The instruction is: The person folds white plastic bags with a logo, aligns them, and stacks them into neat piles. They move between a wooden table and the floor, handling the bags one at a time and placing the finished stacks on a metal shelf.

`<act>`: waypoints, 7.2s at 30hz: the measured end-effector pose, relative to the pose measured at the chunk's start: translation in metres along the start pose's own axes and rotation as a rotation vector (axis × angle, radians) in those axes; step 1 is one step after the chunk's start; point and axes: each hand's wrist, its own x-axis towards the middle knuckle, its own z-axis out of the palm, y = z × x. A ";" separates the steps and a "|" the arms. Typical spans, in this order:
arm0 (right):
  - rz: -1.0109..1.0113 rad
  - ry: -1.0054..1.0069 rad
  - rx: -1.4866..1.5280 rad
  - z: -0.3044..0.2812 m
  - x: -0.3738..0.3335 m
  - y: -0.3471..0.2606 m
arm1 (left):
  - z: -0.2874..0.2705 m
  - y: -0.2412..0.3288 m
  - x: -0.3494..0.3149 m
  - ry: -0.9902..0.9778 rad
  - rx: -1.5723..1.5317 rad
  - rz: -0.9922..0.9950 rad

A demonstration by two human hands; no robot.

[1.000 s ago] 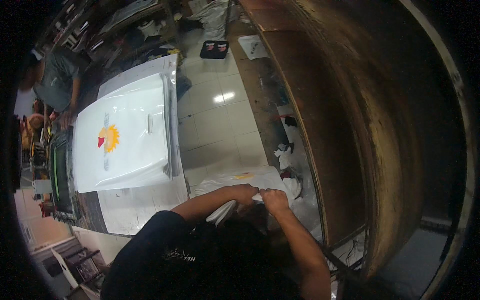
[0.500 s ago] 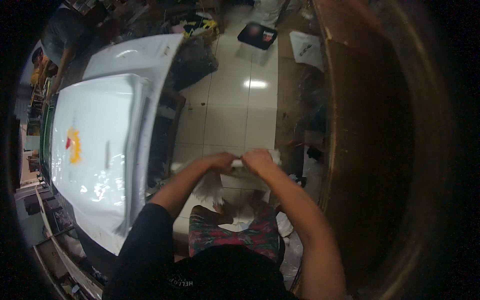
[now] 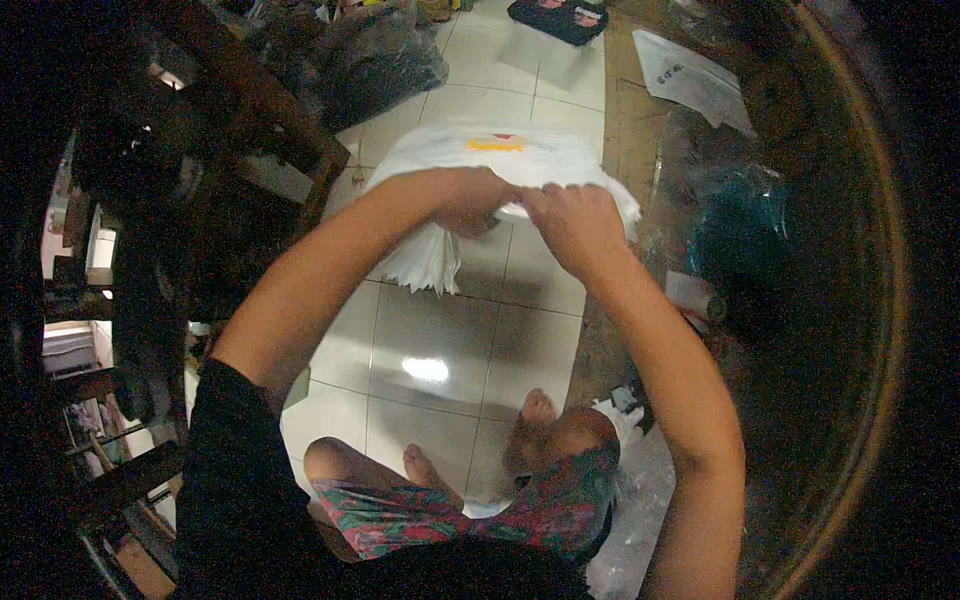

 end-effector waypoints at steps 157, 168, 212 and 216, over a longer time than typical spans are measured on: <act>-0.616 -0.023 0.266 0.337 -0.005 -0.093 | 0.601 0.133 0.002 1.052 -0.695 -2.247; -0.711 -0.167 0.325 0.365 0.002 -0.095 | 0.599 0.136 0.005 0.998 -0.760 -2.300; -0.902 -0.095 0.329 0.367 0.114 -0.136 | 0.520 0.091 -0.007 0.766 -0.577 -1.552; -0.908 -0.125 0.306 0.366 0.120 -0.138 | 0.471 0.041 0.029 1.210 -0.500 -1.264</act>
